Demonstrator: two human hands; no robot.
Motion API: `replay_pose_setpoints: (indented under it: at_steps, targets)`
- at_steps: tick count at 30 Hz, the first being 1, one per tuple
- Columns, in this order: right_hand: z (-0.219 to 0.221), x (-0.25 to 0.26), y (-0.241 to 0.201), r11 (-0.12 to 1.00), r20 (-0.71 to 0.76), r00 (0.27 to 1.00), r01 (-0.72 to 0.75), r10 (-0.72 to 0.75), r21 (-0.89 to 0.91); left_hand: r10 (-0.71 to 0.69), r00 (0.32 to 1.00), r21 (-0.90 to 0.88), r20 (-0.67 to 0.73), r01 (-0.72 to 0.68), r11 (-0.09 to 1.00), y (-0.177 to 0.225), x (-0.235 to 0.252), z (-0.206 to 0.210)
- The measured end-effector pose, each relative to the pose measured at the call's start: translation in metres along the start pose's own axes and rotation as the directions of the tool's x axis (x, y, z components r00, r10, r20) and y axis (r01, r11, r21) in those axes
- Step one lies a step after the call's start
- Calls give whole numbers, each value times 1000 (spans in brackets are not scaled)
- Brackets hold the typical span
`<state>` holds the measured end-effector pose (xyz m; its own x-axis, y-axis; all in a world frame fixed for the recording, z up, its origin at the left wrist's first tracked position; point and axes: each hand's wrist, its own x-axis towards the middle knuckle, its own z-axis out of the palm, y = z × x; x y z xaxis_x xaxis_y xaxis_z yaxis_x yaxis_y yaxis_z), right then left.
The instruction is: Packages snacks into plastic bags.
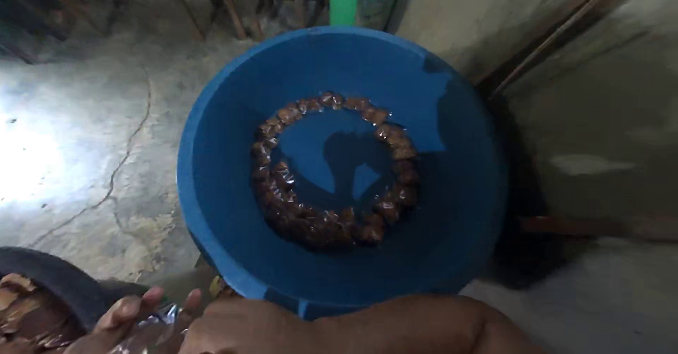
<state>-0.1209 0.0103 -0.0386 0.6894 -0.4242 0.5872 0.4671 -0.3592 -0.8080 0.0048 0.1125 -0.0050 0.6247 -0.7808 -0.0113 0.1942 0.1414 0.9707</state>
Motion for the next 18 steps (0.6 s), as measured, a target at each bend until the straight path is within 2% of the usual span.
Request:
replay_pose_setpoints:
  at_steps: [2, 4, 5, 6, 7, 8, 9, 10, 11, 12, 13, 14, 15, 16, 17, 18]
  targets:
    - [-14, -9, 8, 962, 77, 993, 103, -86, -254, -133, 990, -109, 38, 136, 985, -7, 9, 6]
    - [-30, -10, 14, 937, 177, 975, 184, -135, -297, -303, 947, -407, 111, 321, 855, -17, 9, 13]
    - [-37, -11, 17, 930, 201, 966, 221, -166, -294, -358, 915, -469, 185, 403, 786, -23, 8, 14]
    - [-40, -15, 20, 928, 181, 962, 249, -205, -276, -391, 887, -444, 245, 461, 768, -29, 7, 15]
    - [-42, -20, 24, 934, 146, 960, 270, -240, -236, -394, 862, -316, 319, 489, 813, -33, 7, 15]
    - [-44, -25, 28, 945, 101, 960, 274, -260, -176, -419, 840, -71, 345, 468, 881, -31, 10, 19]
    - [-49, -30, 33, 957, 57, 965, 261, -255, -124, -418, 841, 195, 343, 372, 908, -29, 12, 22]
    - [-59, -36, 38, 968, 37, 978, 207, -204, -140, -379, 851, 454, 364, 193, 870, -30, 14, 19]
    - [-77, -41, 41, 966, 41, 995, 96, -89, -240, -323, 851, 669, 413, -43, 742, -33, 18, 15]
    - [-101, -43, 42, 918, 61, 994, -63, 95, -392, -279, 829, 775, 485, -260, 576, -40, 22, 14]
    - [-129, -41, 41, 813, 82, 941, -237, 328, -533, -282, 766, 787, 577, -431, 440, -52, 25, 16]
    - [-160, -38, 41, 673, 128, 808, -378, 575, -636, -348, 674, 755, 651, -527, 391, -64, 27, 26]
    - [-189, -35, 47, 518, 173, 609, -451, 774, -727, -469, 555, 725, 687, -563, 396, -75, 29, 42]
    - [-212, -38, 59, 392, 182, 442, -450, 879, -802, -607, 411, 708, 680, -582, 400, -88, 33, 63]
    - [-231, -45, 72, 295, 165, 318, -419, 934, -859, -710, 271, 693, 649, -595, 406, -105, 36, 85]
    - [-245, -52, 83, 233, 146, 243, -379, 959, -896, -772, 162, 681, 615, -602, 416, -124, 36, 107]
